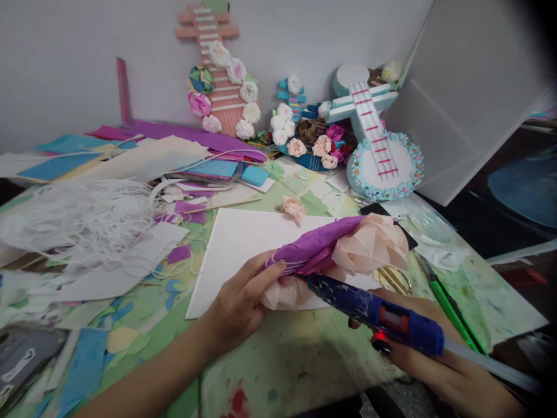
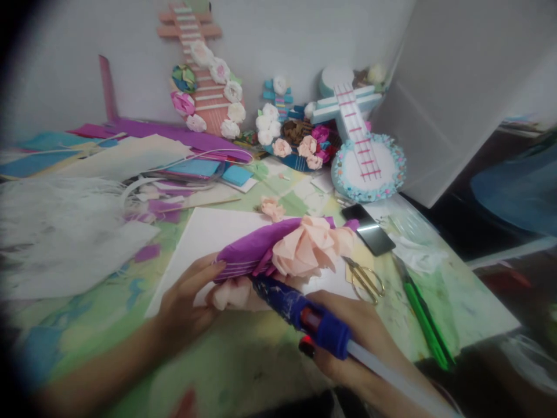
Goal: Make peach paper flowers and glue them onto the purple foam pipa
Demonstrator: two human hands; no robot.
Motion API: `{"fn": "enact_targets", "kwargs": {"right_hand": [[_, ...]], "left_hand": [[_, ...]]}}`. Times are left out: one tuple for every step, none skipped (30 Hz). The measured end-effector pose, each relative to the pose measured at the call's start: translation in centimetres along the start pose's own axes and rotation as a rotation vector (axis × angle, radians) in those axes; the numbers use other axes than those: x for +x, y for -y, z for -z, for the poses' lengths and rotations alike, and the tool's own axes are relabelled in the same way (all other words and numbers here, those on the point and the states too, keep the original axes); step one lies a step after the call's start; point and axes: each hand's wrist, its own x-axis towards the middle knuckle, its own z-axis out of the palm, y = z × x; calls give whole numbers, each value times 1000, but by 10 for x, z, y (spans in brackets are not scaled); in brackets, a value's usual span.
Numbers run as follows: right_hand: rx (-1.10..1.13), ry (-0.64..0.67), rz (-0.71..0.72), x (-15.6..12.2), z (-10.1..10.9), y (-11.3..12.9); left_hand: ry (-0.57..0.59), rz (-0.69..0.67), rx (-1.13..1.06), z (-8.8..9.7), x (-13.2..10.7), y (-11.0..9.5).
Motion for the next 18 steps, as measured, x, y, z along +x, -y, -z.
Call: {"fn": "enact_targets", "kwargs": {"right_hand": [[-4,-5,0,0,-1,0],[-10,-10,0,0,-1,0],[-17,-11,1,0,-2,0],[-22,-9,1,1,-3,0],[-24,-4,4,1,-3,1],[-24,0,8,1,-3,1],[-21,3,11,2,-3,2],[-17,6,12,2,-3,3],[-13,10,10,2,-3,3],[-13,16,5,2,-3,3],[-15,27,-2,3,-4,3],[-20,41,-8,3,-5,3],[-28,53,-15,3,-5,4],[-35,60,-20,4,-6,4],[-39,64,-21,5,-7,5],[-38,64,-18,5,-8,6],[-34,62,-12,6,-8,7],[-28,60,-5,7,-9,9]], "left_hand": [[1,-1,3,0,0,0],[1,-1,6,0,-1,0],[-1,-1,8,-1,-1,0],[0,1,12,-1,-1,0],[-5,2,18,-1,-1,0],[-9,3,22,-2,-2,1],[-12,3,26,-2,-2,1],[-10,4,27,-2,-2,1],[-10,3,27,-2,-2,1],[-11,1,24,-2,-2,1],[-8,-1,18,-2,-1,1],[-3,-5,11,-1,-1,0],[-2,-11,3,-1,0,0],[4,-16,-7,0,0,0],[11,-18,-13,0,1,0],[16,-18,-17,0,1,-1],[17,-14,-18,0,1,-1],[14,-6,-19,-1,1,-1]]}}
